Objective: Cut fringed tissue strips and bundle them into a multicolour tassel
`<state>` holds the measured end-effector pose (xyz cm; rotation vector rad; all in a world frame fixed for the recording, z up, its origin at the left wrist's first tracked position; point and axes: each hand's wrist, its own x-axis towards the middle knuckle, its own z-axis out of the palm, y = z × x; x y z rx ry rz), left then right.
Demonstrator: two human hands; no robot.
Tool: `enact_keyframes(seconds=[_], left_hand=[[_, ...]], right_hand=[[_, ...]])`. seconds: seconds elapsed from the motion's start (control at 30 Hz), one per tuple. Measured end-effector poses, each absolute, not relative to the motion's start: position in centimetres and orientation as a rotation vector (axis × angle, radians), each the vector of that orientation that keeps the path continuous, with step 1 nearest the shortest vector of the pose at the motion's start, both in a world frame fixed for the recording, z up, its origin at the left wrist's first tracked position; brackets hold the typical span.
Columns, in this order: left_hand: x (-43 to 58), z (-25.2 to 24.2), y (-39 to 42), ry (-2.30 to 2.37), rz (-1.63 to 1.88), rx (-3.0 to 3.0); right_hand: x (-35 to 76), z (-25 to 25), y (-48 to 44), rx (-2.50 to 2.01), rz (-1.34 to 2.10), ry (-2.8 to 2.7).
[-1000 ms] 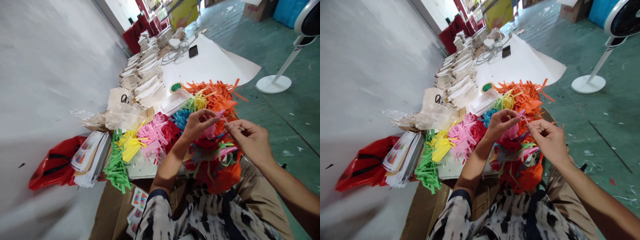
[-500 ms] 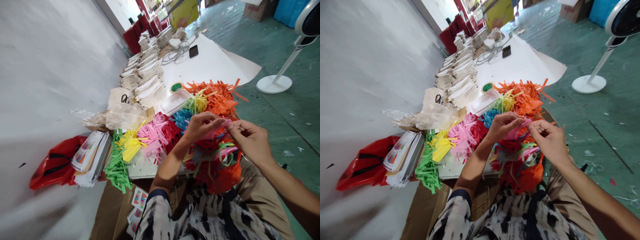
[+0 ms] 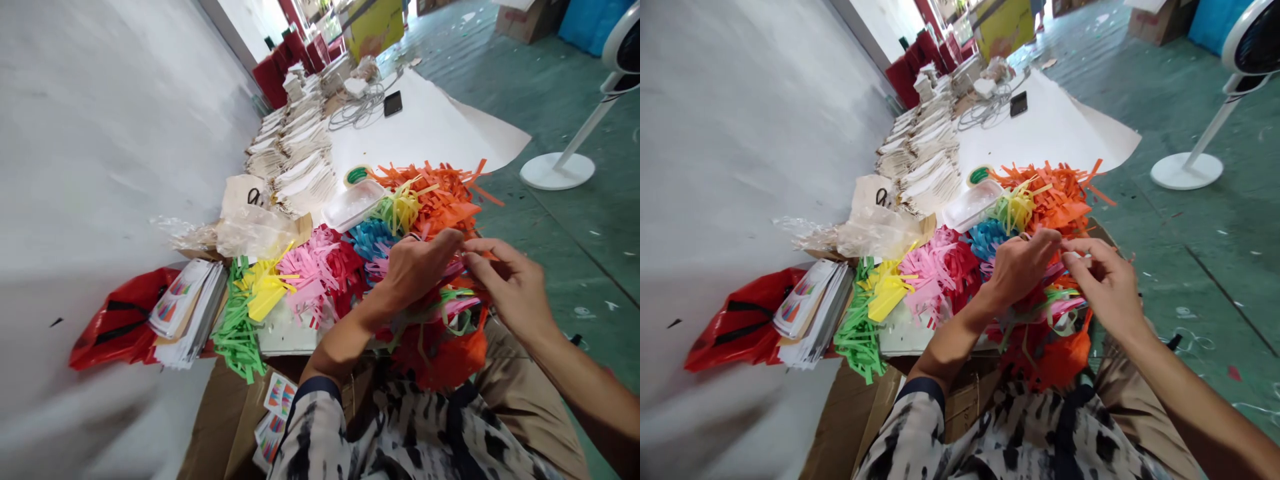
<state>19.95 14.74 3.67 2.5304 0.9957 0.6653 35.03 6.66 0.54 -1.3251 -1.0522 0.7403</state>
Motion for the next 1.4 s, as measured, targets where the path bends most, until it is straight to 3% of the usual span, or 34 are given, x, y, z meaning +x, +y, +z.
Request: enact_keyframes(seconds=[0.37, 0.53, 0.7, 0.9, 1.03, 1.13, 1.2, 1.3, 1.4], left_hand=[[15.1, 7.4, 19.0, 1.515, 0.221, 2.769], [16.6, 5.9, 22.6, 1.027, 0.189, 3.267], [17.9, 4.3, 24.6, 0.783, 0.062, 3.346], [15.1, 6.9, 26.9, 0.927, 0.722, 2.812], [12.8, 8.8, 28.3, 1.421, 1.075, 2.263], [12.2, 9.4, 27.4, 1.776, 1.267, 2.355], [12.8, 9.2, 26.0, 1.570, 1.147, 2.689], [14.5, 8.0, 24.3, 0.833, 0.555, 3.118], [16.1, 6.4, 24.4, 0.543, 0.138, 3.291]], right_hand=[[36.1, -1.0, 6.1, -1.294, 0.828, -1.091], [35.9, -1.3, 6.5, -1.278, 0.824, -1.138], [36.0, -1.1, 6.7, -1.279, 0.843, -1.133], [35.8, -0.7, 6.7, -1.263, 0.851, -1.132], [35.6, -0.5, 6.5, -1.262, 0.856, -1.155], [35.7, -0.4, 6.3, -1.266, 0.858, -1.158], [35.7, -0.3, 6.3, -1.267, 0.862, -1.157], [35.8, -0.3, 6.4, -1.270, 0.859, -1.149], [35.8, -0.4, 6.7, -1.279, 0.851, -1.137]])
